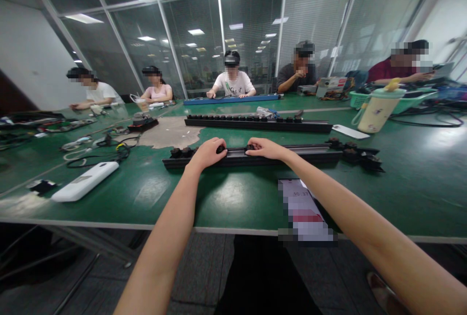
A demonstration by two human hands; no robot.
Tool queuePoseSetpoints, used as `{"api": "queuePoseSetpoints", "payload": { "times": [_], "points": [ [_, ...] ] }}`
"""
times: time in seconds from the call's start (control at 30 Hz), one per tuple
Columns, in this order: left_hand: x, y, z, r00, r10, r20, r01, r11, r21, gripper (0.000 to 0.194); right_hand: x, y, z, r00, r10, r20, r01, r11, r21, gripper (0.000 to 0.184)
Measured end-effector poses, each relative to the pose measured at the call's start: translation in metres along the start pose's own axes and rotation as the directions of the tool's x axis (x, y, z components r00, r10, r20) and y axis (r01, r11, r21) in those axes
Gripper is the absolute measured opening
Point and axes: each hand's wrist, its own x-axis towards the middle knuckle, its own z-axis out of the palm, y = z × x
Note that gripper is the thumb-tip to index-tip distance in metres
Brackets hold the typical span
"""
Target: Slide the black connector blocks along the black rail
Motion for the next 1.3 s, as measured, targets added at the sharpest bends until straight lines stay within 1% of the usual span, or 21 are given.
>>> {"api": "queuePoseSetpoints", "payload": {
  "times": [0.43,0.6,0.8,0.97,1.3],
  "points": [
    [0.0000,0.0028,-0.0017,1.000,-0.009,0.000,0.009,1.000,0.006,0.013,0.0006,0.0012,0.0006,1.000,0.001,-0.014,-0.001,1.000,-0.012,0.030],
    [0.0000,0.0029,-0.0010,1.000,-0.018,-0.002,0.018,1.000,0.012,0.012,-0.0001,0.0010,-0.0025,0.999,0.018,-0.026,-0.019,0.999,-0.033,0.038],
    [-0.0005,0.0027,-0.0008,1.000,-0.020,-0.003,0.020,1.000,-0.004,0.011,-0.0015,0.0038,-0.0029,0.998,0.007,-0.059,-0.009,1.000,-0.029,0.047],
    [-0.0008,0.0032,-0.0016,1.000,-0.024,0.001,0.024,1.000,-0.006,0.012,-0.0033,0.0026,-0.0018,0.998,-0.006,-0.060,0.005,1.000,-0.021,0.046],
    [-0.0002,0.0023,-0.0014,1.000,-0.024,0.010,0.024,1.000,-0.005,0.013,-0.0041,0.0015,-0.0014,0.998,0.004,-0.060,-0.003,1.000,0.013,0.044]
  ]
}}
